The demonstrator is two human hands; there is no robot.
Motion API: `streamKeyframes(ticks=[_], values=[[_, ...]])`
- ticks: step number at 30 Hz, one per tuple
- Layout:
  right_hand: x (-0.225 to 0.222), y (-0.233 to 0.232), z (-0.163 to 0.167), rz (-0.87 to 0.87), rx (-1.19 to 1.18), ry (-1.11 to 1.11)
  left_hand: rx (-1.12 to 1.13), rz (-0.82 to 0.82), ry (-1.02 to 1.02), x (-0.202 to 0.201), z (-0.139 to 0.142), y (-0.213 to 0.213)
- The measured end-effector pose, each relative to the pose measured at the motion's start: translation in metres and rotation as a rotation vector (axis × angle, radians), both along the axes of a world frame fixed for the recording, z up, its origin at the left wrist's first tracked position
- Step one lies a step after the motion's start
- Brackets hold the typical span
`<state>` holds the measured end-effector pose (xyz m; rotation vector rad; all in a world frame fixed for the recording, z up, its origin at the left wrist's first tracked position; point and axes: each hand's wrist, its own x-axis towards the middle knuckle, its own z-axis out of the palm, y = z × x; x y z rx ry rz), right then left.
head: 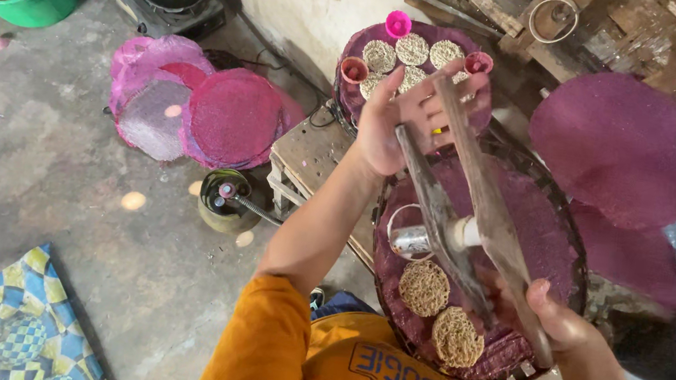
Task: The person lines a round tray with a pink mesh cloth, scoops rice dough from a basin with a knife, and loads it into a wooden lever press. They operate the press to extrude dough into round noodle discs on the cloth, then arrange the finished discs on trays alongside others.
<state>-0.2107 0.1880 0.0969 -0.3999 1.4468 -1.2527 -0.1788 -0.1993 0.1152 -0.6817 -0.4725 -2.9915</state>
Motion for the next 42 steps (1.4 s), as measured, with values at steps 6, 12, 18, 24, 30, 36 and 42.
streamKeyframes(ticks=[6,12,18,24,30,36,42], values=[[-0.027,0.009,-0.004,-0.085,0.23,0.009,0.219,-0.091,0.269,-0.032,-0.014,0.027],[-0.048,0.021,-0.018,-0.132,0.168,-0.199,0.177,0.078,0.06,-0.035,-0.016,0.036],[-0.051,0.012,-0.019,-0.161,0.554,0.023,0.241,0.176,0.022,-0.031,-0.03,0.04],[-0.037,-0.008,-0.026,-0.171,0.65,0.147,0.221,0.194,-0.014,-0.018,-0.032,0.023],[-0.042,-0.045,-0.028,0.054,0.285,0.261,0.192,0.208,-0.014,-0.024,-0.012,-0.007],[-0.049,-0.047,-0.005,-0.08,0.389,0.322,0.182,0.238,-0.064,-0.038,-0.005,0.0],[-0.036,-0.018,0.003,-0.145,0.5,0.433,0.188,0.212,-0.14,-0.041,-0.022,0.027]])
